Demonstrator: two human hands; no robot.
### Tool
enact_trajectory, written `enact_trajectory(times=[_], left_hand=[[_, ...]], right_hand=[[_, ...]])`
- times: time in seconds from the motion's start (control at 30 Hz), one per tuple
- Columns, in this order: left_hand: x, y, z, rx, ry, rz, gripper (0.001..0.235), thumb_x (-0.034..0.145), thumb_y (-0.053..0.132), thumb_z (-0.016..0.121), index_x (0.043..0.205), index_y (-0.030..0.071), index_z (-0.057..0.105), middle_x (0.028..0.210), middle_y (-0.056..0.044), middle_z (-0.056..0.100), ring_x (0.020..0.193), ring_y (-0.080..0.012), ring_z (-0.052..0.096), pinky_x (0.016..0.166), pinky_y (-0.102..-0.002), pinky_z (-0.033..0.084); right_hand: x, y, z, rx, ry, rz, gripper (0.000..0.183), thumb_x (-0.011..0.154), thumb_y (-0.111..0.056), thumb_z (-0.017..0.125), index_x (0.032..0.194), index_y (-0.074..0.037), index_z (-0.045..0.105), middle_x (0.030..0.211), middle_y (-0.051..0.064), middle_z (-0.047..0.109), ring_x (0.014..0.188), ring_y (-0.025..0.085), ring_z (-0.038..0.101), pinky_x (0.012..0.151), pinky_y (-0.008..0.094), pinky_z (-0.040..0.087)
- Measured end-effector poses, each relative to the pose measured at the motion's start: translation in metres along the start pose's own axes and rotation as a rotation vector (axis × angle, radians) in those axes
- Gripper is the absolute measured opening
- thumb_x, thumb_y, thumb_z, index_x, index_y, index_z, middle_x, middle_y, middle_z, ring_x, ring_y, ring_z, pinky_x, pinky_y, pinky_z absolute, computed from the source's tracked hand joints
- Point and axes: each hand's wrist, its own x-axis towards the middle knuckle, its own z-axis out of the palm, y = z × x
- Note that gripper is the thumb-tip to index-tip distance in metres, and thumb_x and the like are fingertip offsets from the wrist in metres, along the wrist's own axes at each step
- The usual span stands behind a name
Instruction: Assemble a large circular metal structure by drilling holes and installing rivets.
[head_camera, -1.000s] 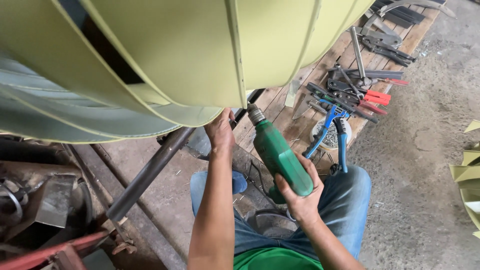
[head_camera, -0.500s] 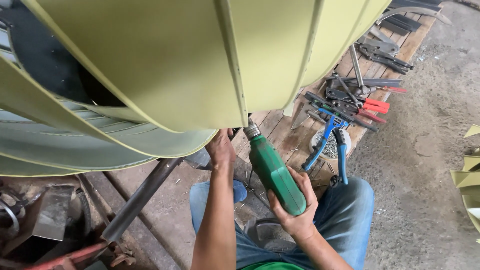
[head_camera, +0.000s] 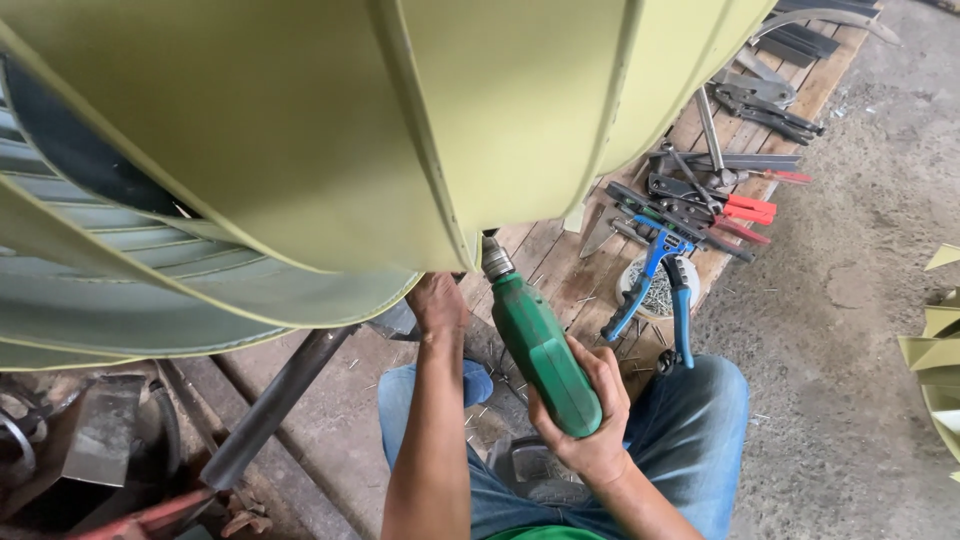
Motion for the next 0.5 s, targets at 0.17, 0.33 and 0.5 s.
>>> enact_trajectory(times=[0.17,0.33,0.5], left_hand=[[0.006,-0.013,-0.013,0.16,0.021,0.046,0.045,0.099,0.028,0.072,0.133,0.004,0.056,0.126,-0.005,0.06,0.112,-0.0189,0.057,0.098,-0.033,0.047],[0.0,0.003,0.005,0.096,0.024,0.061,0.028,0.098,0.025,0.07,0.118,0.006,0.06,0.097,-0.001,0.058,0.08,-0.0139,0.054,0.064,-0.03,0.046],[-0.003,0.02,0.028,0.056,0.054,0.021,0.021,0.094,0.009,0.073,0.109,0.006,0.058,0.09,-0.004,0.062,0.07,-0.0145,0.054,0.058,-0.03,0.042]], right_hand=[[0.003,0.001,-0.001,-0.061,0.002,-0.042,0.062,0.069,-0.011,0.084,0.125,0.008,0.061,0.098,0.014,0.064,0.083,0.022,0.063,0.077,0.03,0.054],[0.0,0.007,-0.001,-0.051,-0.001,-0.001,0.063,0.068,-0.012,0.085,0.124,0.008,0.062,0.096,0.014,0.065,0.081,0.022,0.064,0.076,0.031,0.056],[0.003,0.012,0.003,-0.185,0.011,-0.187,0.064,0.071,-0.014,0.084,0.127,0.007,0.061,0.116,0.017,0.069,0.098,0.029,0.07,0.098,0.042,0.052]])
